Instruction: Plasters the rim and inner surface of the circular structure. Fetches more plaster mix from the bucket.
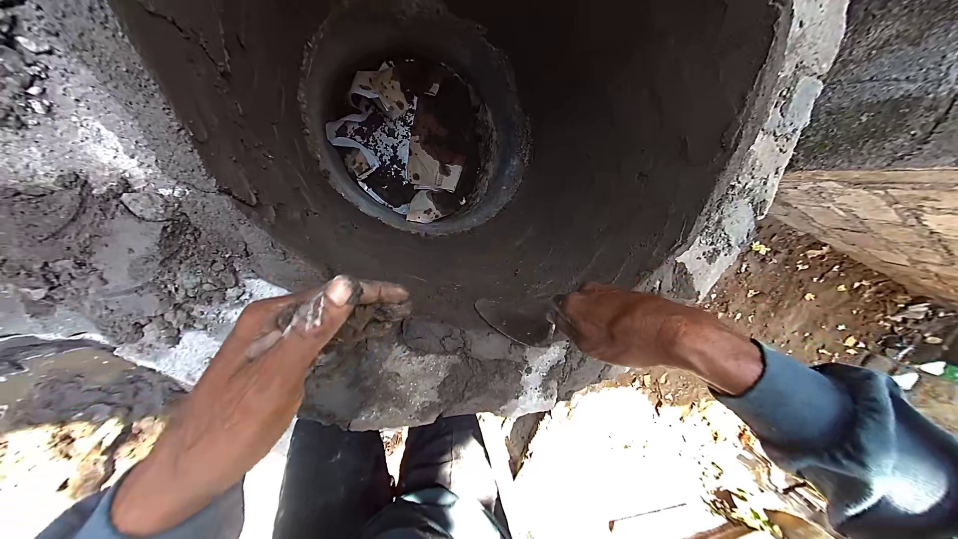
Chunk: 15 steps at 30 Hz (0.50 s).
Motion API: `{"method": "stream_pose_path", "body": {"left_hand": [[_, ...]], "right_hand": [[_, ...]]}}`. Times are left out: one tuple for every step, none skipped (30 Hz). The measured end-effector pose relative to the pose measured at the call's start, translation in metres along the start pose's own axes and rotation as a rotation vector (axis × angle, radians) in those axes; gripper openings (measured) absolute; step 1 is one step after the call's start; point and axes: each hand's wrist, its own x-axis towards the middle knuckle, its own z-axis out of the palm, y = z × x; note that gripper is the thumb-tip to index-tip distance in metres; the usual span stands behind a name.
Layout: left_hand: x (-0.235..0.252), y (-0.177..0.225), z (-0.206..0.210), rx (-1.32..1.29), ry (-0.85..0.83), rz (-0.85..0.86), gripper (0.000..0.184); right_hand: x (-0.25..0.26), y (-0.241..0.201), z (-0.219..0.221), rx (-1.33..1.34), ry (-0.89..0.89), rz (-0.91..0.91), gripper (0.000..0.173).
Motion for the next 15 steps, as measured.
{"method": "stream_pose_path", "body": {"left_hand": [[-0.005, 0.0, -0.001, -0.036, 0.011, 0.006, 0.05], [-0.009, 0.0, -0.003, -0.067, 0.026, 0.011, 0.049], [-0.013, -0.001, -0.006, -0.089, 0.036, 0.017, 0.048], [-0.017, -0.001, -0.008, -0.11, 0.042, 0.025, 0.048], [-0.02, -0.002, -0.012, -0.127, 0.044, 0.039, 0.049], [-0.022, -0.003, -0.015, -0.139, 0.044, 0.053, 0.05], [-0.024, -0.004, -0.017, -0.149, 0.043, 0.062, 0.051], [-0.027, -0.005, -0.02, -0.16, 0.043, 0.066, 0.052], [-0.03, -0.005, -0.022, -0.174, 0.048, 0.062, 0.052], [-0.034, -0.006, -0.023, -0.187, 0.051, 0.054, 0.052], [-0.038, -0.006, -0.025, -0.192, 0.053, 0.042, 0.052], [-0.042, -0.008, -0.028, -0.192, 0.058, 0.031, 0.052], [-0.047, -0.009, -0.029, -0.192, 0.067, 0.017, 0.051], [-0.051, -0.011, -0.03, -0.191, 0.072, 0.005, 0.051], [-0.055, -0.012, -0.03, -0.195, 0.074, -0.01, 0.05]], "right_hand": [[-0.001, -0.004, -0.002, 0.002, -0.009, -0.008, 0.029], [-0.002, -0.008, -0.003, 0.006, -0.012, -0.016, 0.029], [-0.003, -0.011, -0.004, 0.013, -0.003, -0.031, 0.03], [-0.006, -0.015, -0.005, 0.027, 0.005, -0.051, 0.031], [-0.01, -0.017, -0.007, 0.051, 0.016, -0.088, 0.032], [-0.014, -0.017, -0.011, 0.091, 0.032, -0.14, 0.033], [-0.018, -0.015, -0.014, 0.153, 0.049, -0.195, 0.035], [-0.02, -0.012, -0.017, 0.214, 0.065, -0.246, 0.037], [-0.021, -0.008, -0.02, 0.269, 0.078, -0.27, 0.038], [-0.018, -0.004, -0.023, 0.289, 0.095, -0.26, 0.037], [-0.012, 0.0, -0.025, 0.282, 0.107, -0.219, 0.035], [-0.002, 0.004, -0.026, 0.252, 0.113, -0.156, 0.033], [0.01, 0.007, -0.026, 0.213, 0.101, -0.083, 0.033], [0.023, 0.011, -0.023, 0.175, 0.093, -0.027, 0.032], [0.035, 0.012, -0.02, 0.138, 0.084, 0.016, 0.031]]}}
